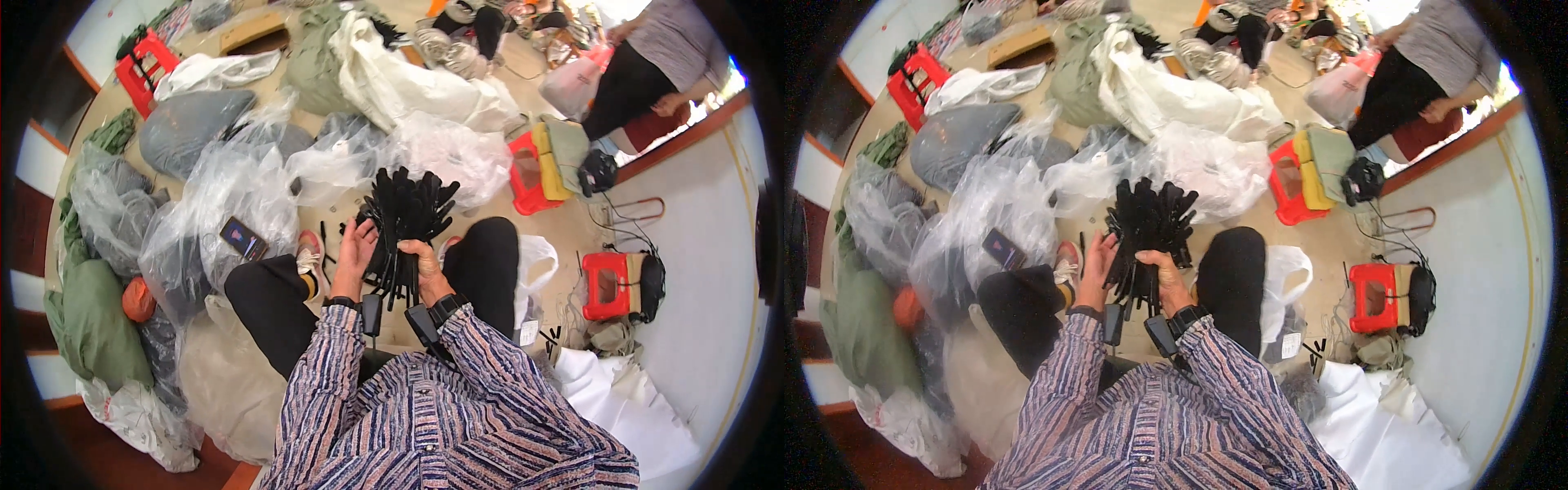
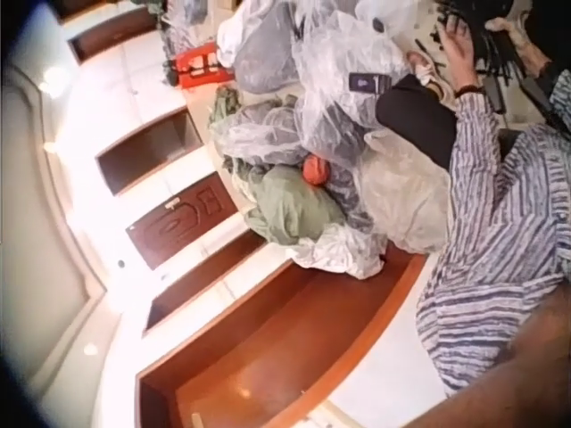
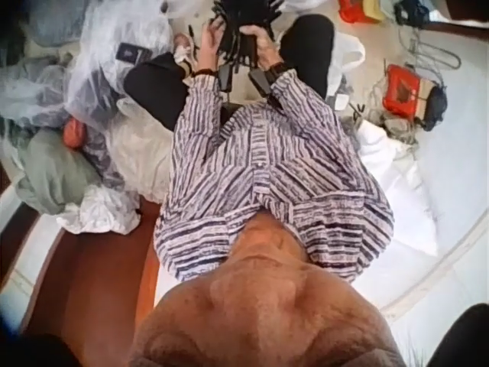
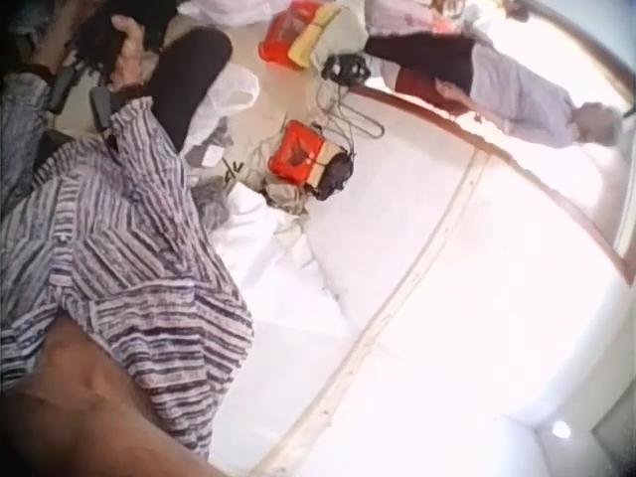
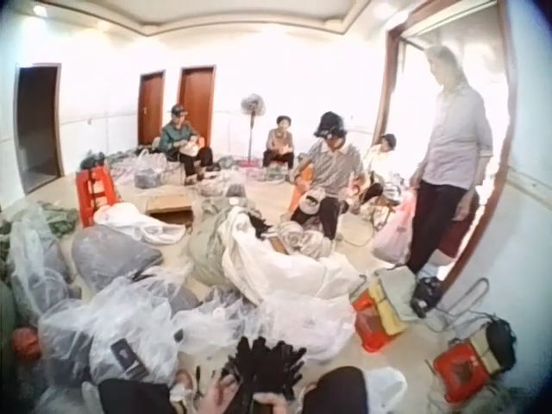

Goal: Sorting and bundling black shoe components into groups.

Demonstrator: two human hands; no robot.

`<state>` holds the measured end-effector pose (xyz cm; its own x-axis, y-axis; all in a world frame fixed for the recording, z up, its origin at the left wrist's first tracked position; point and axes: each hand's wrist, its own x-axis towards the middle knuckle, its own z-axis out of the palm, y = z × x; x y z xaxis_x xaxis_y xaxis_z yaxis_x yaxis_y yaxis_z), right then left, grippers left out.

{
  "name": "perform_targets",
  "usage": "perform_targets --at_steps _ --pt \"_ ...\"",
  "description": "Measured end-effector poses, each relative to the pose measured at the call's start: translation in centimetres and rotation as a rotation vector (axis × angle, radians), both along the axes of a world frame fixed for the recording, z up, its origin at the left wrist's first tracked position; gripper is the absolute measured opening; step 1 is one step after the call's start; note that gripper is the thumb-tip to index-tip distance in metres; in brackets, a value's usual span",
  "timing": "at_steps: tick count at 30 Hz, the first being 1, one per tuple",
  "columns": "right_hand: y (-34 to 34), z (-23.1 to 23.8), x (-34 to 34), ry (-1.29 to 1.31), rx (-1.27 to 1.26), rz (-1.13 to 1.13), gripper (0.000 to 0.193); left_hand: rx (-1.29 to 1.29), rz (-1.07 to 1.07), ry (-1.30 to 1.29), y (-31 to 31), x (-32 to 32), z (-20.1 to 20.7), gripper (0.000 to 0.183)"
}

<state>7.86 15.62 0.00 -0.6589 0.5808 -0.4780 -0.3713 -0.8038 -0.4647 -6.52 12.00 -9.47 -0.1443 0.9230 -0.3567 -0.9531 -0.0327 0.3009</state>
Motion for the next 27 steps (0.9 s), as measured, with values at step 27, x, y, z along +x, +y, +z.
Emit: perform_targets --at_steps 27 --pt "-2.8 6.6 38.3 -0.142 0.178 -0.652 0.062 0.215 -0.400 2.447 11.4 31.6 8.4 0.035"
